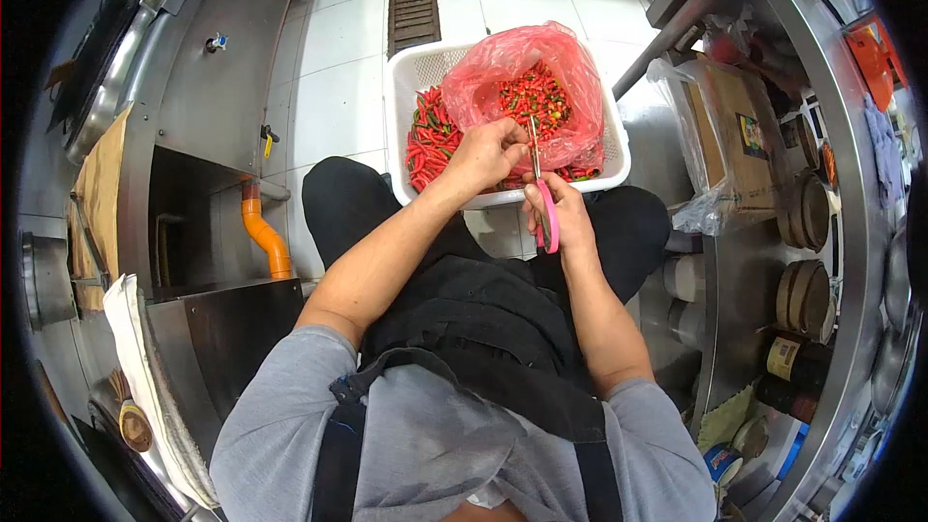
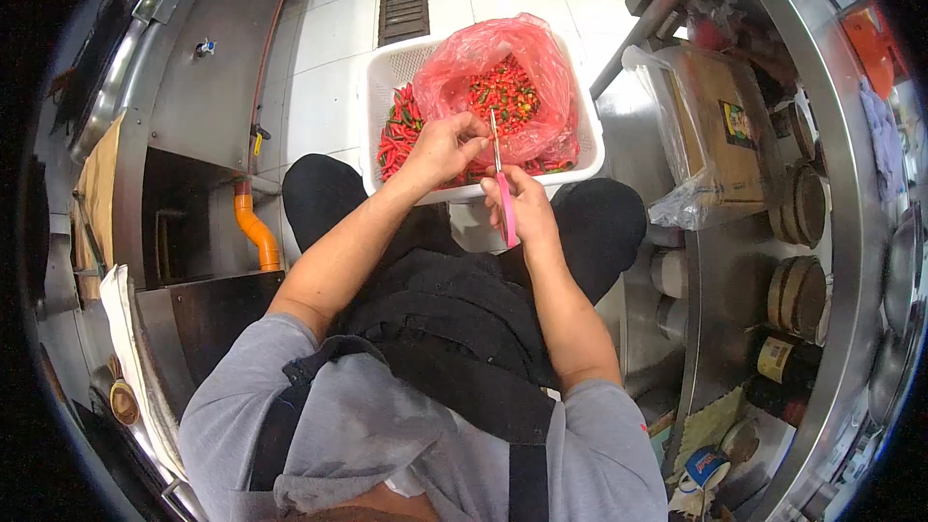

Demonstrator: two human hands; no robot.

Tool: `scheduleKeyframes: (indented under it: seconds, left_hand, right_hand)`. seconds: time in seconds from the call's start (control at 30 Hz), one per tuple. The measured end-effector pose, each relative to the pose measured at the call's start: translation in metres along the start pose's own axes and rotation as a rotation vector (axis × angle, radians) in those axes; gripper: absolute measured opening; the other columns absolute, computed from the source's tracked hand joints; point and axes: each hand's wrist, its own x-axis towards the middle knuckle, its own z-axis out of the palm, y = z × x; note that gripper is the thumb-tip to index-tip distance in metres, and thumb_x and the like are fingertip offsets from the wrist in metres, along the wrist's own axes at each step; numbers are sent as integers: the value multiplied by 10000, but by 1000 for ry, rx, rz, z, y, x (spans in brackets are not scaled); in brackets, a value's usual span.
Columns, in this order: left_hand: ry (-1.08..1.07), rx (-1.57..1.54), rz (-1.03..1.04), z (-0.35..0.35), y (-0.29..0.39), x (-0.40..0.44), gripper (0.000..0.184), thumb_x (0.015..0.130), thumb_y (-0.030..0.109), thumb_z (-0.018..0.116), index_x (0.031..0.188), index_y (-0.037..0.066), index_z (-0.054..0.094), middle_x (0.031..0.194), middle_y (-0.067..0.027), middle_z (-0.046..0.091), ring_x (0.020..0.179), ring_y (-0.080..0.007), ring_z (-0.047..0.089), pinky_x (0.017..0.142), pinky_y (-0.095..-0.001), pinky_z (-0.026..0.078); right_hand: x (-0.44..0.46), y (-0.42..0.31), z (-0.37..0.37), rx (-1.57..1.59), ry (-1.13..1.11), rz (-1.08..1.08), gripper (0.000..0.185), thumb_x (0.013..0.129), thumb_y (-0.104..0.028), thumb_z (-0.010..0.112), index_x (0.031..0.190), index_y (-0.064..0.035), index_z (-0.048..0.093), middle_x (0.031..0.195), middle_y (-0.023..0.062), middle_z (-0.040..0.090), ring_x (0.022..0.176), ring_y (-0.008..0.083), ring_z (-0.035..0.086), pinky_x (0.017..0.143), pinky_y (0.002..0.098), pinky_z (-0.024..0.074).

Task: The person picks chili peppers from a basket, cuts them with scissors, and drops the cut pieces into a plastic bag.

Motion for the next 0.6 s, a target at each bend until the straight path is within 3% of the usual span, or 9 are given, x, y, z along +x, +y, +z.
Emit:
scheduleKeyframes:
  seconds: [0.23,0.4,0.43,0.47,0.53,0.6]
  left_hand:
    - [2,76,-60,2,-1,11,138,827,79,668,947,11,668,831,-125,707,782,-229,697,723,-362,542]
    - [140,76,75,0,-20,37,251,832,39,618,1080,39,659,951,-151,701,858,-245,690,789,-361,542]
    - [101,101,50,-7,-20,41,322,832,24,606,1152,51,635,1018,-157,690,884,-241,684,807,-356,542]
    - [136,176,153,-15,-21,45,341,832,21,613,1169,66,632,1023,-156,690,902,-241,679,817,-350,537]
    - [176,190,169,-32,-29,52,352,829,30,626,1179,77,633,1049,-168,682,937,-246,669,839,-342,528]
    - [166,195,54,-46,-36,54,369,822,77,658,1189,60,621,1075,-176,674,981,-276,659,872,-354,517]
  right_hand:
    - [1,-11,-2,-49,36,68,350,876,-271,698,1069,4,599,615,32,563,401,114,525,360,249,392]
    - [-3,-15,-5,-34,90,36,299,902,-261,669,1040,-4,605,646,45,590,400,109,530,358,233,399]
    - [-3,-13,-9,-17,89,3,304,902,-259,669,1050,-1,602,656,46,596,403,110,534,360,232,401]
    - [-2,-11,-15,1,87,-29,310,902,-258,669,1060,1,600,665,47,602,407,111,538,362,232,404]
    - [-4,-13,-28,-25,114,-35,354,903,-244,670,1132,11,584,697,58,615,426,120,555,370,232,414]
    - [-4,-6,-44,-20,143,-86,353,909,-233,662,1148,13,579,709,65,619,438,123,564,376,233,425]
